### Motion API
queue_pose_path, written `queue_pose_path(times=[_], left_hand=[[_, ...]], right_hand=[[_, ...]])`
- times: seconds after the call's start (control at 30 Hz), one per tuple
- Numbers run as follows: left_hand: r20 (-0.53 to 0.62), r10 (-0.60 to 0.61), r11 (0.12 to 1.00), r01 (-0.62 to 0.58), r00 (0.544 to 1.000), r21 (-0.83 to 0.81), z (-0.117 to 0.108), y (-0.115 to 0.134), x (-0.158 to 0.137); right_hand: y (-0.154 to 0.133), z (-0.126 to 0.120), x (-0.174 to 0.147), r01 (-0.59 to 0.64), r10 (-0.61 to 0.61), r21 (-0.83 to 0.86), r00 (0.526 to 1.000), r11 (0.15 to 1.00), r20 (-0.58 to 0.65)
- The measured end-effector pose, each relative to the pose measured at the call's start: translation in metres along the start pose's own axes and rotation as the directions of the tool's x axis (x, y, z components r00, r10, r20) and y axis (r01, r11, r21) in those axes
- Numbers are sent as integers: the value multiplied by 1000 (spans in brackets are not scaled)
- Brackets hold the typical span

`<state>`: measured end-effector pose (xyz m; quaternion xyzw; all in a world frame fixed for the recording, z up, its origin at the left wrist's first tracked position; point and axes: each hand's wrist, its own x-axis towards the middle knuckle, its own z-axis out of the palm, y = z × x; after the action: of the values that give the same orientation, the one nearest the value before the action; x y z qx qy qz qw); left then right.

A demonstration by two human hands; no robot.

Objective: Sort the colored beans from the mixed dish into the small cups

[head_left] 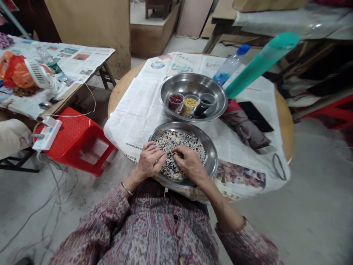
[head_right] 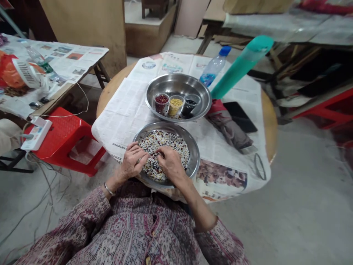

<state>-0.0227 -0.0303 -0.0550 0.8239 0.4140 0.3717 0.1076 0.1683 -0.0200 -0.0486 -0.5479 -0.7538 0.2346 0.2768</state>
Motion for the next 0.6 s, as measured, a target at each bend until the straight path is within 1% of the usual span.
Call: queue_pose_path(times=[0.07, 0.13, 0.23, 0.3, 0.37, 0.43, 0.53, 0.6], left_hand=[[23, -28, 1000, 28, 999, 8, 1, 0, 0], [35, -39, 999, 39, 999, 20, 1, 0, 0], [34, -36, 999, 35, 999, 41, 2, -1, 0], [24, -30, 998, 28, 999, 48, 2, -2, 0], [5, -24, 999, 24, 1000, 48, 3, -2, 0], [-15, -17, 999, 17, 1000, 42, 4, -2, 0], [-26, -17, 999, 18, 1000, 42, 5, -2, 0], [-21, -29, 998, 30, 999, 46, 5, -2, 0]], right_hand=[[-5, -3, -2, 29, -34, 89, 998, 996, 45], [-10, -8, -8, 119, -133, 115, 983, 986, 124], [-11, -11, -16, 279, -284, 59, 928, 959, 241], [-6, -9, -14, 343, -336, 23, 901, 939, 274], [1, -5, -3, 368, -357, 9, 894, 930, 272], [7, -2, 14, 366, -351, -20, 905, 931, 239], [8, -2, 43, 367, -344, -112, 921, 924, 183], [6, -4, 58, 368, -339, -192, 926, 910, 167]])
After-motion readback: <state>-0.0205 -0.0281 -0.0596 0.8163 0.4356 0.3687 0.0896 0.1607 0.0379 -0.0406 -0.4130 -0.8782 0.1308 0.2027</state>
